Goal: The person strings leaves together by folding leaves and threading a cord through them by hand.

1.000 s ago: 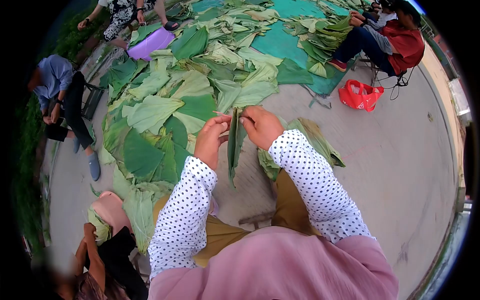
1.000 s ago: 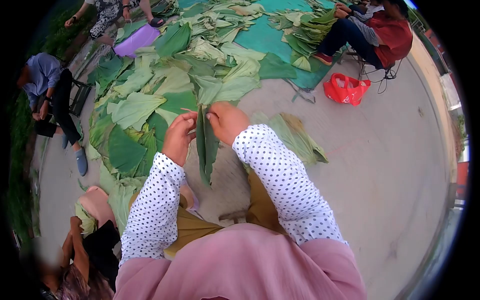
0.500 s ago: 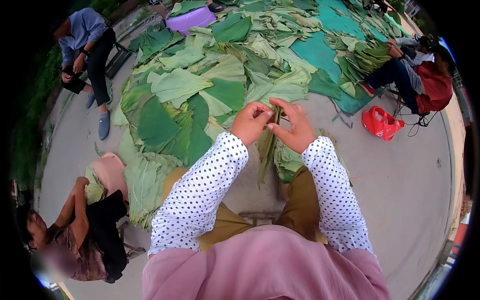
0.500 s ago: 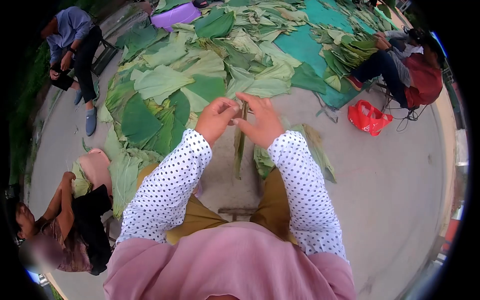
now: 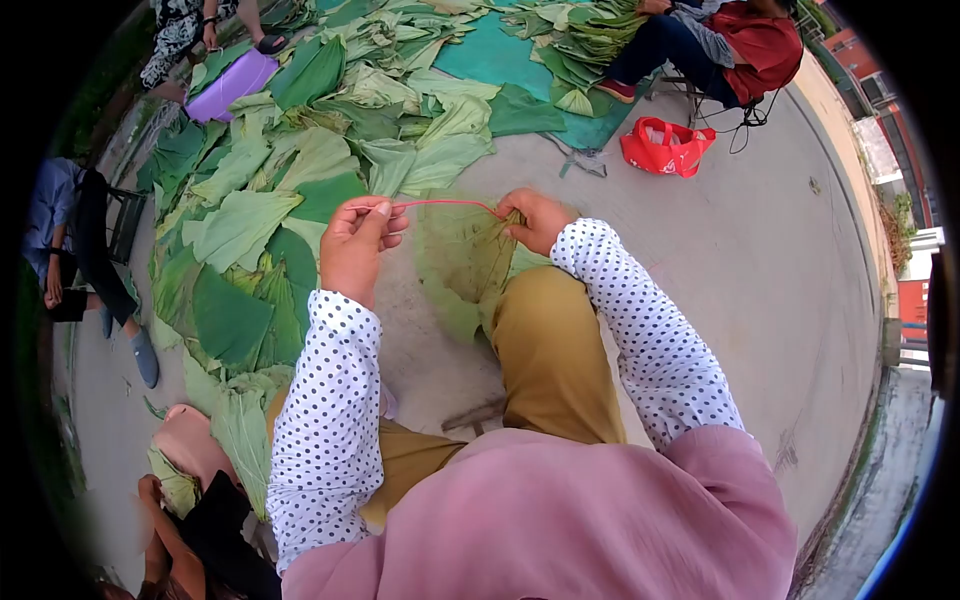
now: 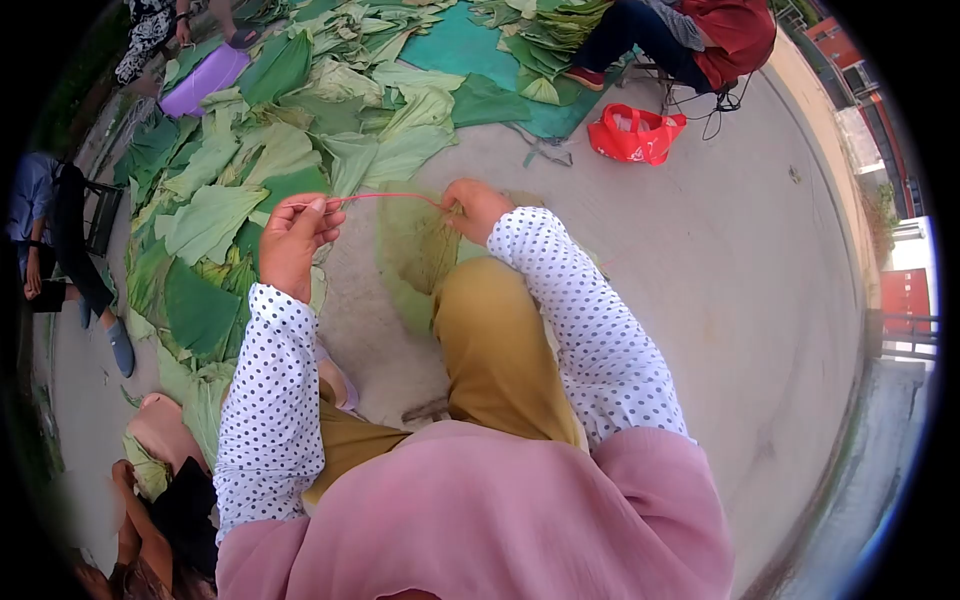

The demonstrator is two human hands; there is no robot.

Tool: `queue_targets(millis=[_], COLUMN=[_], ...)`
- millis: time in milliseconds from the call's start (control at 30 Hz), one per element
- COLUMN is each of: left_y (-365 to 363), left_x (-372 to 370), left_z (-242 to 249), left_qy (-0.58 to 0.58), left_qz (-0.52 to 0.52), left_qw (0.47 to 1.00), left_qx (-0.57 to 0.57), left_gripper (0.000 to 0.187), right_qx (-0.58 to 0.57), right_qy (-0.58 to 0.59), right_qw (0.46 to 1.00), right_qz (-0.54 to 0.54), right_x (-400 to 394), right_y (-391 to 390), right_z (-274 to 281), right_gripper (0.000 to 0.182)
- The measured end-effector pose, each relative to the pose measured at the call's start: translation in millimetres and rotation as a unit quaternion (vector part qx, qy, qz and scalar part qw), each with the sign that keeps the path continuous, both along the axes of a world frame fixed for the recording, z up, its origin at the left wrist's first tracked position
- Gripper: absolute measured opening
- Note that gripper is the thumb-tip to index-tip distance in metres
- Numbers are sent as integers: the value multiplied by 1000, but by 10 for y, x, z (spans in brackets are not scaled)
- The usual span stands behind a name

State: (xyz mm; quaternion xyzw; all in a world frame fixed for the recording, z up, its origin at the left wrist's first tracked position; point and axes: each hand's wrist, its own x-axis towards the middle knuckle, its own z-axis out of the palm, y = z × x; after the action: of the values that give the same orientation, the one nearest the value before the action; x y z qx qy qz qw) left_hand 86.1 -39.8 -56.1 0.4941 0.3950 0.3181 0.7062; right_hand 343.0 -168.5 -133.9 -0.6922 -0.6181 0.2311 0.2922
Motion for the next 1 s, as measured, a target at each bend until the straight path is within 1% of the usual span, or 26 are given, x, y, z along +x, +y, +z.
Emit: queue_targets(millis=[33, 67, 100, 133, 167, 200, 233, 300, 333, 367, 400, 433, 467, 533, 567, 600, 633, 667, 700, 767, 800, 833, 867, 900, 967, 1000], left_y=[7, 10, -7, -4, 11, 11, 8, 13, -3, 2, 18, 37, 58, 126, 190, 254, 280, 252, 213, 111, 58, 37, 31, 14, -131, -242], left_x=[5, 6, -1, -6, -12, -10, -18, -39, -49, -68, -85, -99, -133, -203, -275, -342, -374, -343, -279, -111, 18, 142, 225, 311, 580, 715], left_z=[-4, -16, 11, 16, 12, 8, 3, -23, -28, -36, -54, -83, -125, -208, -319, -431, -506, -522, -536, -598, -734, -854, -1029, -1194, -1494, -1637], left_qy=[-7, -17, -11, -6, -1, 2, 6, 20, 20, 25, 26, 27, 31, -24, -19, -86, -151, -142, -156, -159, -170, -180, -195, -190, -175, -164], left_qz=[3, 4, 6, 5, 2, 2, 3, -1, 4, -9, 2, 13, 5, 6, 1, -17, -34, -35, -19, -4, 43, 90, 89, 88, 67, 50], left_qw=[1000, 1000, 1000, 1000, 1000, 1000, 1000, 1000, 1000, 1000, 1000, 1000, 1000, 999, 999, 993, 981, 981, 977, 972, 964, 952, 943, 943, 929, 924], left_qx=[7, 9, 12, 12, 12, 15, 18, 17, 10, 7, 7, 7, 3, -42, -43, -82, -121, -124, -146, -170, -199, -229, -254, -258, -319, -342], left_gripper=[12, 12, 13, 13, 13, 15, 16, 17, 17, 17, 17, 17, 17, 18, 18, 19, 21, 21, 23, 24, 23, 23, 24, 24, 24, 25], right_qx=[-1, -28, -56, -61, -159, -258, -264, -305, -223, -230, -129, -28, -34, -22, -45, -54, -93, -131, -139, -159, -164, -197, -229, -234, -177, -165], right_qy=[1, -25, -50, -46, -75, -99, -90, -111, -134, -127, -116, -107, -111, -62, -42, -48, -14, 19, 24, 137, 143, 161, 178, 178, 348, 380], right_qw=[1000, 998, 993, 991, 973, 943, 939, 903, 917, 914, 920, 915, 885, 848, 798, 775, 748, 718, 716, 680, 678, 681, 682, 679, 642, 633], right_qz=[-11, -48, -89, -109, -149, -185, -202, -283, -301, -310, -352, -388, -452, -527, -599, -628, -657, -683, -684, -703, -702, -687, -671, -673, -660, -655], right_x=[106, 211, 278, 304, 289, 285, 236, 104, 86, 138, 241, 343, 429, 747, 823, 982, 1133, 1278, 1426, 1631, 1730, 1838, 1900, 1921, 1936, 1953], right_y=[-134, -292, -466, -628, -761, -905, -1036, -1262, -1424, -1548, -1647, -1739, -1824, -2073, -2152, -2319, -2455, -2582, -2704, -2868, -2862, -2857, -2852, -2844, -2797, -2774], right_z=[-270, -598, -855, -1029, -1156, -1279, -1293, -1269, -1424, -1558, -1690, -1770, -1755, -1712, -1691, -1819, -1862, -1901, -1977, -2131, -2308, -2345, -2348, -2326, -2308, -2325], right_gripper=[22, 25, 28, 28, 27, 27, 27, 37, 32, 32, 31, 29, 28, 27, 27, 28, 33, 38, 38, 55, 55, 60, 65, 65, 67, 67])
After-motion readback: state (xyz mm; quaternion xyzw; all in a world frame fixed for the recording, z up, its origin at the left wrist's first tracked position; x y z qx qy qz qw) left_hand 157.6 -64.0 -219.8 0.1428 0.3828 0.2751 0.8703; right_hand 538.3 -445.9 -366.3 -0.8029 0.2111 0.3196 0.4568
